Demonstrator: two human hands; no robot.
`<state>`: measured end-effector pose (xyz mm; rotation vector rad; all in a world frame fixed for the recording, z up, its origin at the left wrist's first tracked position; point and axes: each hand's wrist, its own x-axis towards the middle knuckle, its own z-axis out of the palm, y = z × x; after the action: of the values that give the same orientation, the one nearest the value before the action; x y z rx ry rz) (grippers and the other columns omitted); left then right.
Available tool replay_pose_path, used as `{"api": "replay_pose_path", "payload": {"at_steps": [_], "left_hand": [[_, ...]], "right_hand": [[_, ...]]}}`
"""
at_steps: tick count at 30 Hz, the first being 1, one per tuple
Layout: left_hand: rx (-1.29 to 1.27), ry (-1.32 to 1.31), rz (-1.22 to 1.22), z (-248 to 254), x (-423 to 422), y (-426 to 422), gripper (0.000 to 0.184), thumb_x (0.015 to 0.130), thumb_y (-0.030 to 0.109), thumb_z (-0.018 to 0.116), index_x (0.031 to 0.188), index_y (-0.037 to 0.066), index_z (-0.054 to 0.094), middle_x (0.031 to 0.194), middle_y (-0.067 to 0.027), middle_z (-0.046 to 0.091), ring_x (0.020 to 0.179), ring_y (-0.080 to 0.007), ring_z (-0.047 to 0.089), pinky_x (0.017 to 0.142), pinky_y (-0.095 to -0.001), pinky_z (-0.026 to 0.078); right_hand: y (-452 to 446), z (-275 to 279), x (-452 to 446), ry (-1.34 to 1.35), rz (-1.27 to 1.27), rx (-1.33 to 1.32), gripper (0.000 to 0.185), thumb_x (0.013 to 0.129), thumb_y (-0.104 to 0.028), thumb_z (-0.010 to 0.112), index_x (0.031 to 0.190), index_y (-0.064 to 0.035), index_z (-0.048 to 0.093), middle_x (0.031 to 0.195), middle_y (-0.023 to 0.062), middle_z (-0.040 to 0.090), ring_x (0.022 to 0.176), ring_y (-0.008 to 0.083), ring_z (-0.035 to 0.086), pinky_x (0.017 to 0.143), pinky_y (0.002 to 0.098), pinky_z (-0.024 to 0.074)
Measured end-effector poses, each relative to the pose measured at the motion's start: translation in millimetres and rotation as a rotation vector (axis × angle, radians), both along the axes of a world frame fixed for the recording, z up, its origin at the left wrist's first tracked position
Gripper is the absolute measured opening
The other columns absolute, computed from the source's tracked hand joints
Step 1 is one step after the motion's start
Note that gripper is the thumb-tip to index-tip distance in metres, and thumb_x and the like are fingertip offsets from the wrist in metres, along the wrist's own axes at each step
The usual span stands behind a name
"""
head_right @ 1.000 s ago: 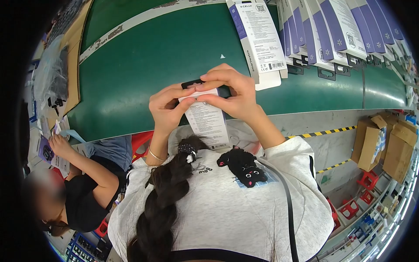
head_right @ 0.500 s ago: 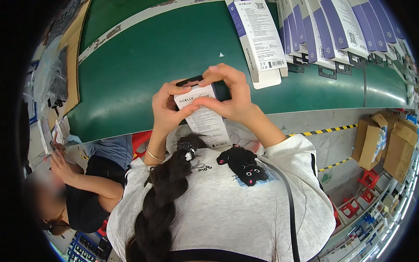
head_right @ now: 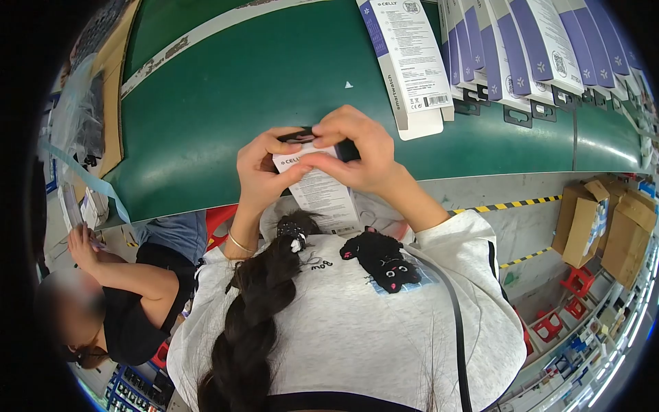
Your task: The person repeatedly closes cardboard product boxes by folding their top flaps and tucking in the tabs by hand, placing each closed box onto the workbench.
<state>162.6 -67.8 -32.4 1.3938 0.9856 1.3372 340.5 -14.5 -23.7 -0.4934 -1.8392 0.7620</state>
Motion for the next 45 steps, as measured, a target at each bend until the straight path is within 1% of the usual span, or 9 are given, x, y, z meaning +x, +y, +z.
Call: {"api": "replay_pose_path", "payload": {"at_steps": [6, 13, 16, 22, 28, 31, 37, 41, 45], "left_hand": [[-0.015, -0.046, -0.032, 12, 3, 3, 0.038, 0.068, -0.002, 0.071, 0.103, 0.001, 0.057, 0.113, -0.0148, 0.055, 0.090, -0.0181, 0.060, 0.076, -0.0270, 0.051], [-0.229, 0.116, -0.131, 41, -20, 16, 0.047, 0.072, 0.003, 0.067, 0.117, 0.003, 0.052, 0.106, -0.0063, 0.057, 0.088, -0.0127, 0.060, 0.074, -0.0263, 0.050], [0.063, 0.128, 0.208, 50, -53, 55, 0.051, 0.078, 0.001, 0.064, 0.125, 0.003, 0.044, 0.107, -0.0070, 0.057, 0.090, -0.0142, 0.059, 0.073, -0.0252, 0.050], [-0.126, 0.165, 0.646, 57, -183, 144, 0.082, 0.086, 0.023, 0.061, 0.142, 0.008, 0.004, 0.121, -0.0211, 0.047, 0.097, -0.0273, 0.059, 0.081, -0.0334, 0.049], [-0.099, 0.671, 0.524, -7, -170, 142, 0.051, 0.081, 0.023, 0.063, 0.128, 0.009, 0.047, 0.127, -0.0134, 0.048, 0.116, -0.0230, 0.046, 0.100, -0.0345, 0.033], [0.129, 0.955, 0.479, -7, -132, 125, 0.046, 0.078, 0.022, 0.064, 0.120, 0.007, 0.051, 0.125, -0.0167, 0.049, 0.120, -0.0329, 0.040, 0.101, -0.0391, 0.032], [0.051, 0.720, 0.303, 15, -67, 89, 0.044, 0.081, 0.020, 0.062, 0.121, 0.008, 0.050, 0.128, -0.0149, 0.048, 0.120, -0.0313, 0.042, 0.100, -0.0395, 0.033], [-0.136, 0.163, 0.177, 21, -36, 80, 0.057, 0.087, 0.017, 0.059, 0.131, -0.001, 0.029, 0.128, -0.0209, 0.043, 0.108, -0.0231, 0.052, 0.090, -0.0324, 0.044], [-0.186, 0.093, 0.288, 28, -25, 79, 0.077, 0.081, 0.015, 0.067, 0.133, 0.000, 0.011, 0.121, -0.0269, 0.041, 0.098, -0.0260, 0.057, 0.077, -0.0326, 0.051]], "right_hand": [[4, -1, -2, 0.127, -0.047, -0.130, 0.059, 0.066, -0.009, 0.078, 0.114, -0.0001, 0.046, 0.110, 0.0158, 0.050, 0.086, 0.0183, 0.056, 0.070, 0.0279, 0.0473], [9, -1, 1, 0.312, -0.187, -0.315, 0.036, 0.078, 0.004, 0.058, 0.111, 0.0023, 0.044, 0.110, 0.0145, 0.047, 0.083, 0.0150, 0.055, 0.073, 0.0250, 0.0468], [10, 1, 0, 0.327, -0.182, -0.372, 0.028, 0.082, 0.005, 0.054, 0.109, 0.0019, 0.046, 0.109, 0.0130, 0.047, 0.083, 0.0140, 0.055, 0.073, 0.0244, 0.0467], [10, 0, 2, 0.320, -0.197, -0.409, 0.025, 0.083, 0.004, 0.053, 0.108, 0.0017, 0.047, 0.110, 0.0122, 0.047, 0.083, 0.0133, 0.055, 0.074, 0.0239, 0.0466], [12, -1, 4, 0.299, -0.260, -0.487, 0.025, 0.082, 0.004, 0.054, 0.106, 0.0007, 0.049, 0.111, 0.0129, 0.048, 0.085, 0.0161, 0.056, 0.076, 0.0260, 0.0460], [17, -1, 10, -0.136, -0.579, -0.052, 0.035, 0.077, -0.005, 0.060, 0.110, -0.0023, 0.050, 0.120, 0.0167, 0.046, 0.108, 0.0324, 0.046, 0.093, 0.0391, 0.0338], [16, 4, -2, -0.690, -0.837, -0.014, 0.048, 0.080, -0.018, 0.059, 0.123, -0.0007, 0.045, 0.135, 0.0215, 0.037, 0.128, 0.0435, 0.025, 0.100, 0.0516, 0.0215], [7, 13, -4, -0.447, -0.452, 0.058, 0.027, 0.080, -0.009, 0.059, 0.107, -0.0044, 0.061, 0.107, 0.0114, 0.063, 0.095, 0.0254, 0.060, 0.084, 0.0362, 0.0404], [-2, 18, -9, -0.251, -0.047, -0.291, 0.014, 0.083, -0.007, 0.055, 0.088, -0.0037, 0.067, 0.080, 0.0053, 0.068, 0.071, 0.0207, 0.062, 0.079, 0.0317, 0.0417]]}}
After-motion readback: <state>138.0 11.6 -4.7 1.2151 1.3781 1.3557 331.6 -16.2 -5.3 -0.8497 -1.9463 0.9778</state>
